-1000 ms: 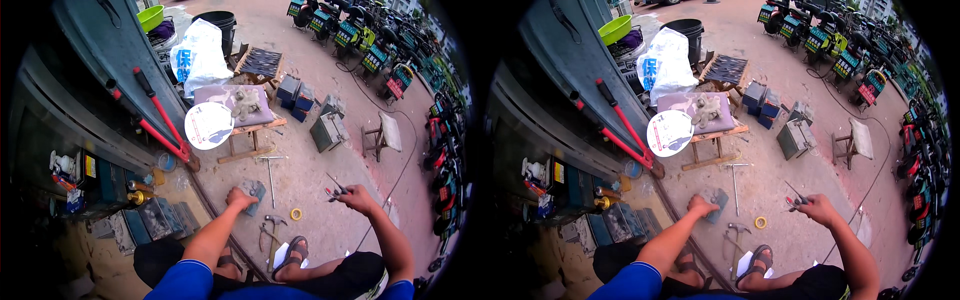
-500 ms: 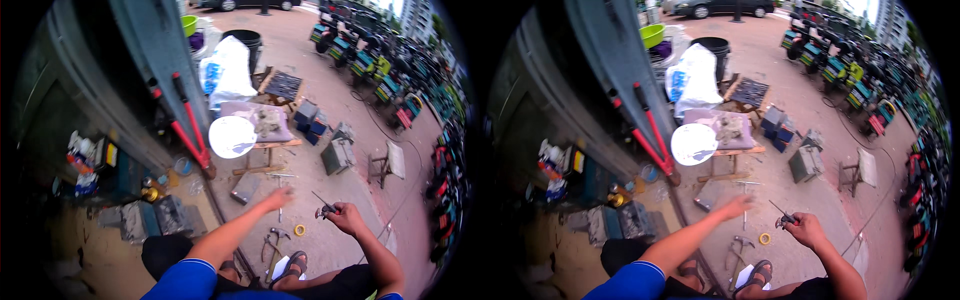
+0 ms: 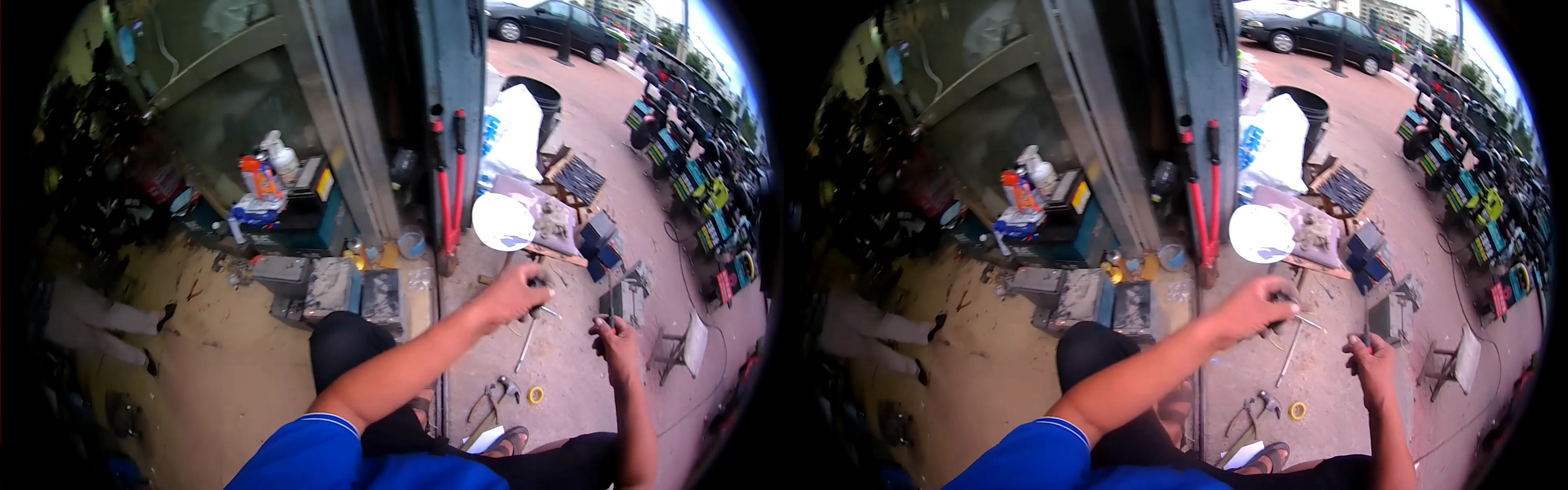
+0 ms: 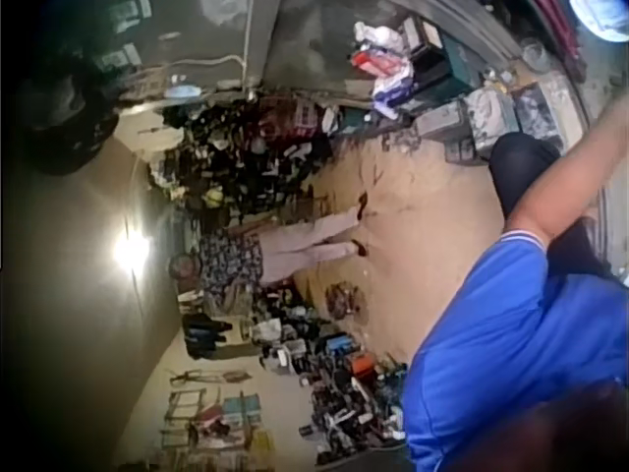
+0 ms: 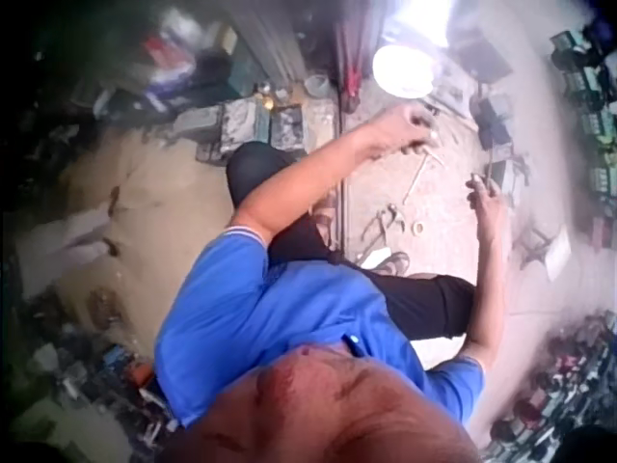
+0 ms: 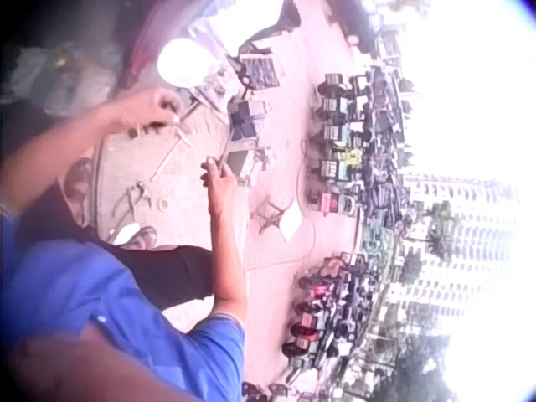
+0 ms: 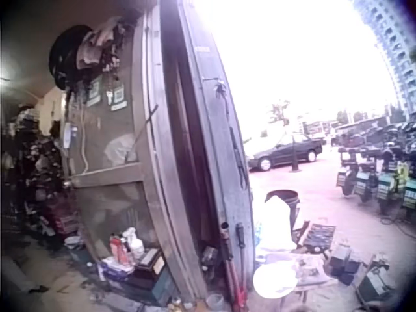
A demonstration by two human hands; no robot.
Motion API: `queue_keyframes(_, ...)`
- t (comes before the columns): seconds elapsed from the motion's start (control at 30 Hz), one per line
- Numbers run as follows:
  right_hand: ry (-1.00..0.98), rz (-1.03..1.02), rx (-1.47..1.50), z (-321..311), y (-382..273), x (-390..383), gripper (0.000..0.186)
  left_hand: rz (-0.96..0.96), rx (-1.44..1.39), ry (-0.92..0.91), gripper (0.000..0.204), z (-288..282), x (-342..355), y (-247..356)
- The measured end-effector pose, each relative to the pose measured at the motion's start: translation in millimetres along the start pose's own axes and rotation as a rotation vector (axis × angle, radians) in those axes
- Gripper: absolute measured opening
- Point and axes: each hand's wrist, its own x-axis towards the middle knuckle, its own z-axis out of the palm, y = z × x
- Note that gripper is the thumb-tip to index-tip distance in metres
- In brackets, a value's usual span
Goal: The person works on battery packs, handling and positioning the battery cases by hand and manipulating the wiring and terminals using pliers and a screwdriver.
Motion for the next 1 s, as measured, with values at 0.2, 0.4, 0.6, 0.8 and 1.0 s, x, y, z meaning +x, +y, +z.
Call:
queue_keyframes(0.2, 0.012, 0.04, -0.007, -10.4, 10.0, -6.1, 0.023, 0.098, 0.171, 0.553, 0.029, -162.2, -128.4, 73.0)
queue_keyframes(0.4, -0.041, 0.042, -0.061, -5.3, 15.0, -17.4, 0.022, -0.148, 0.15, 0.96, 0.03, -325.2, -229.2, -3.2)
queue_keyframes(0.6, 0.029, 0.099, -0.216, -13.9, 23.7, -21.1, 0.021, -0.033, 0.036, 0.896, 0.038, -323.3, -211.0, -13.6)
queue_keyframes(0.8, 0.019, 0.09, -0.115, -20.9, 17.1, -24.0, 0.026, -0.122, -0.029, 0.197, 0.052, -182.6, -93.2, 57.5)
queue_keyframes(1.0, 0.05, 0.11, -0.079, -29.5, -9.0, -54.8, 0.023, -0.546, 0.024, 0.074, 0.022, -99.9, 105.4, -30.9)
